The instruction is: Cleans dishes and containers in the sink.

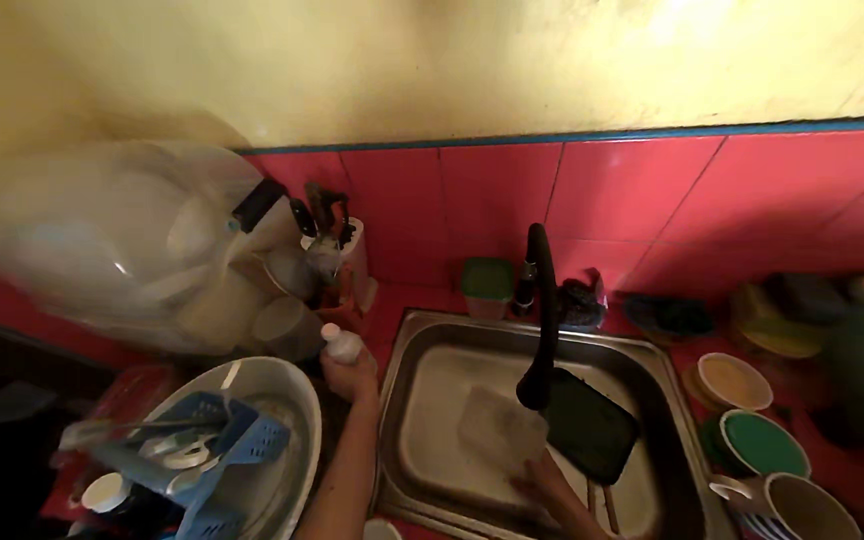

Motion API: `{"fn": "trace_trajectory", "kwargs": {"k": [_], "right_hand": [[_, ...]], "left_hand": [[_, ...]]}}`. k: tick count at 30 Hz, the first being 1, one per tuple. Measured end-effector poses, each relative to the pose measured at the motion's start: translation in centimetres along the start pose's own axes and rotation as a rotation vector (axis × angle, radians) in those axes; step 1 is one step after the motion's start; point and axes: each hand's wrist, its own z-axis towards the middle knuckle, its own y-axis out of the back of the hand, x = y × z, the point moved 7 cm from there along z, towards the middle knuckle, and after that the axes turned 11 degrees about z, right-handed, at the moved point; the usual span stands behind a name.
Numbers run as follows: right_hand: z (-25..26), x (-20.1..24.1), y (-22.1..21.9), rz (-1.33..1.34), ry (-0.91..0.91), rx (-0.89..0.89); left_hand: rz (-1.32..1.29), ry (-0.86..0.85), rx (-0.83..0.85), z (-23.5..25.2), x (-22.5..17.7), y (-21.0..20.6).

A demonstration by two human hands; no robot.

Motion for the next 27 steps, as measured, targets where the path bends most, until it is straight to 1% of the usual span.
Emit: {"fn": "trace_trajectory", "kwargs": {"k": [2,4,9,11,13,16,17,18,21,22,23,25,27], "right_hand": [[0.4,0.0,0.0,0.009,0.017,-0.012],[0.6,0.2,0.0,-0.037,0.026,-0.040],[0.3,1.3,0.3,-0.170,0.057,-0.045],[0.0,1.9,0.5,-0.182,0.031,-0.043],[-0.6,2.9,0.5,-0.205,-0.018,-0.035],[-1.2,4.6,0.4,-0.221,-0.029,0.036],[-1.4,5.1,0.4,-0.221,-0.037,0.056],[-1.6,5.6,0.5,-0.232,-0.046,0.064],[-2.6,7.6,1.0,-0.312,-0.055,0.062],[-2.8,8.3,1.2,-0.327,-0.056,0.061],[-3.0,8.9,1.4,-0.340,-0.050,0.062],[-3.6,10.3,2.0,-0.369,-0.016,0.080],[-4.2,11.6,2.4,-0.405,-0.004,0.114]], "left_hand": [[0.004,-0.004,-0.026,0.4,0.0,-0.1],[-0.005,-0.030,-0.039,0.7,0.0,-0.3],[0.030,-0.024,-0.021,0.8,-0.1,-0.6],[0.035,-0.024,-0.021,0.5,0.1,-0.7],[0.002,0.035,-0.006,-0.8,0.3,-0.5],[-0.092,0.130,0.015,-5.2,-0.6,0.1],[-0.091,0.138,0.076,-7.0,-1.0,-0.1],[-0.087,0.124,0.199,-8.7,-1.3,-0.7],[-0.017,0.049,0.772,-12.8,-0.7,-5.1],[0.034,0.050,0.951,-14.0,0.1,-6.5],[0.097,0.083,1.083,-15.1,0.8,-7.4],[0.192,0.129,1.252,-16.9,1.9,-8.3],[0.201,0.181,1.365,-18.3,2.3,-8.5]]}}
